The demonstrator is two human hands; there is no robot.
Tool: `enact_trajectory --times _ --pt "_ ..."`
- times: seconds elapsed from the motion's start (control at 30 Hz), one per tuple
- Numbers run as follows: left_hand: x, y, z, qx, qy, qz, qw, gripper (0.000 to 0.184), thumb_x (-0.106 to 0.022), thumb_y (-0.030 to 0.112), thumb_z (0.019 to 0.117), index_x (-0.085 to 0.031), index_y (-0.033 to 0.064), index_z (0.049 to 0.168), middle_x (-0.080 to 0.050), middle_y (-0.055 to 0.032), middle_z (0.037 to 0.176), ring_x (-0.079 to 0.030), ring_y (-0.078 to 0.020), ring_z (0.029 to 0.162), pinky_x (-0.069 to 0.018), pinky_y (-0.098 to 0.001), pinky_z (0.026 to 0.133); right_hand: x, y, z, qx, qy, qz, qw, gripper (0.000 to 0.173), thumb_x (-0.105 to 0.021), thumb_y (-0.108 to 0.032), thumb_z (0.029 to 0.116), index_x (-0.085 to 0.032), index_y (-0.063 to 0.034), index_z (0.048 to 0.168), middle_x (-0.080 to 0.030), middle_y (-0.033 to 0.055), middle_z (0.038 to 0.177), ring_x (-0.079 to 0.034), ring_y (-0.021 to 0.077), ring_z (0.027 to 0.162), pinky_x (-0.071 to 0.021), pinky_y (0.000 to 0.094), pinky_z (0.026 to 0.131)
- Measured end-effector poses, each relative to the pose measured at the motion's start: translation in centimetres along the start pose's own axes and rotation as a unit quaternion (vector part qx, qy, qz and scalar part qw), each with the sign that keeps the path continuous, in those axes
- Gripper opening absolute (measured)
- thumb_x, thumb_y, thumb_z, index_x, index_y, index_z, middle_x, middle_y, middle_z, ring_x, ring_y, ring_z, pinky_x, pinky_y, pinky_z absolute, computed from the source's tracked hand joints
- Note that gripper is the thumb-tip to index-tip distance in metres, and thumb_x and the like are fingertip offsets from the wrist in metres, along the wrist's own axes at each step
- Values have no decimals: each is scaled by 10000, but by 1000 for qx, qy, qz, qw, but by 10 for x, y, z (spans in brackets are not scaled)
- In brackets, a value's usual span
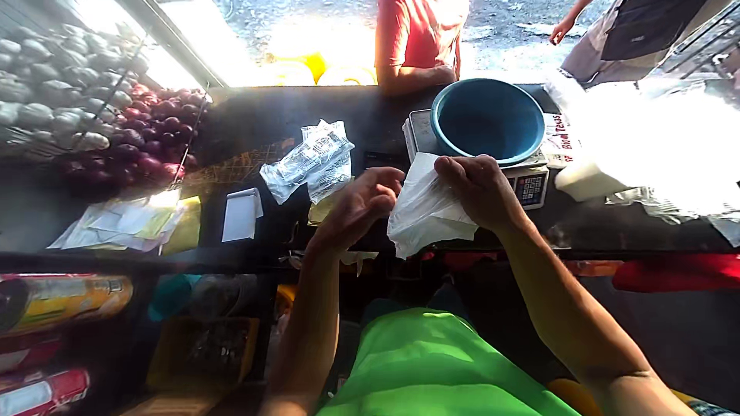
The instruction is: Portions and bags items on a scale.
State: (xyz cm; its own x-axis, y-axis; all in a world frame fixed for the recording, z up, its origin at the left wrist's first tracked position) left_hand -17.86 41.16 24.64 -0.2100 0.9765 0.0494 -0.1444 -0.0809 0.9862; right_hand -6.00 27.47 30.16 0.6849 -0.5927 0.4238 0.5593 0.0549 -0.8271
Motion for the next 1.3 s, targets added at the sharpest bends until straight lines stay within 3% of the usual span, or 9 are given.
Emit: enact_trajectory --times 0.1,0.27,0.5,0.63,0.8,1.0,1.1,1.2,1.3 --pt "-17 12 27 5 -63 29 998 141 -642 142 995 -684 32 1073 -707 -22 896 -661 -62 758 -571 -222 681 18 12 10 -1 -5 -38 999 432 -472 -277 1096 -634 -120 728 -529 -60 559 -498 -9 472 -400 172 416" --pt "-16 2 54 34 64 45 996 119 -633 162 1016 -710 73 1004 -684 -19 804 -615 -70 632 -541 -222 570 93 33 12 -26 156 -205 966 377 -578 -418 1031 -668 -60 1113 -665 100 1023 -648 226 956 -542 473 838" --pt "-91 -7 115 31 79 -253 964 42 -691 164 967 -653 156 950 -658 14 830 -642 -50 722 -577 -234 664 64 65 7 57 -5 20 998 120 -717 -110 922 -669 -45 1010 -663 36 914 -647 95 800 -576 267 703" --pt "-100 18 170 -6 126 -166 978 97 -556 193 1038 -650 184 1062 -696 37 943 -677 -84 822 -605 -286 734 138 98 41 83 89 177 977 162 -576 -35 990 -644 30 1121 -676 45 972 -651 52 863 -581 249 785" --pt "-59 132 212 -168 324 -128 922 248 -303 147 1110 -529 98 1019 -677 -72 906 -699 -209 874 -607 -421 861 215 112 117 118 284 156 939 114 -554 -41 995 -643 29 981 -640 61 784 -628 120 599 -578 309 554" --pt "-95 164 228 -185 312 -111 926 451 -248 275 1128 -546 165 808 -545 39 650 -546 -60 579 -519 -211 592 220 154 85 76 290 146 943 90 -581 -48 981 -637 14 1012 -652 71 808 -630 132 617 -574 318 557" --pt "-107 129 204 -105 410 166 891 162 -450 379 1088 -478 222 1120 -581 78 880 -604 -86 714 -572 -279 655 220 159 51 44 229 176 956 139 -561 -96 1034 -600 -12 1138 -637 96 834 -618 158 609 -559 305 524" --pt "-104 95 195 7 378 343 860 818 -650 569 935 -292 125 1522 -540 -54 1301 -640 -141 980 -598 -319 740 220 160 37 54 206 153 965 151 -566 -78 1022 -601 -37 1163 -629 87 797 -606 148 583 -537 283 483" --pt "-95 71 213 97 289 375 875 637 -746 369 916 -499 22 1389 -646 -148 1188 -668 -210 999 -578 -417 856 209 162 43 59 194 146 968 152 -570 -65 1016 -597 -30 1162 -645 76 801 -634 128 609 -561 267 518"
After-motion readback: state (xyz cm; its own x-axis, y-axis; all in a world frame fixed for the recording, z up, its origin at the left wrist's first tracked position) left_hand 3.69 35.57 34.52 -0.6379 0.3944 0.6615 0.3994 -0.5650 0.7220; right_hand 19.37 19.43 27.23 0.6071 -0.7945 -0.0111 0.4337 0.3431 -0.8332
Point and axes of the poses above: each hand's wrist, its own z-axis towards the middle knuckle, its own x-axis out of the back of the hand, y = z × x, the point moved 8 cm from there along z, towards the middle knuckle
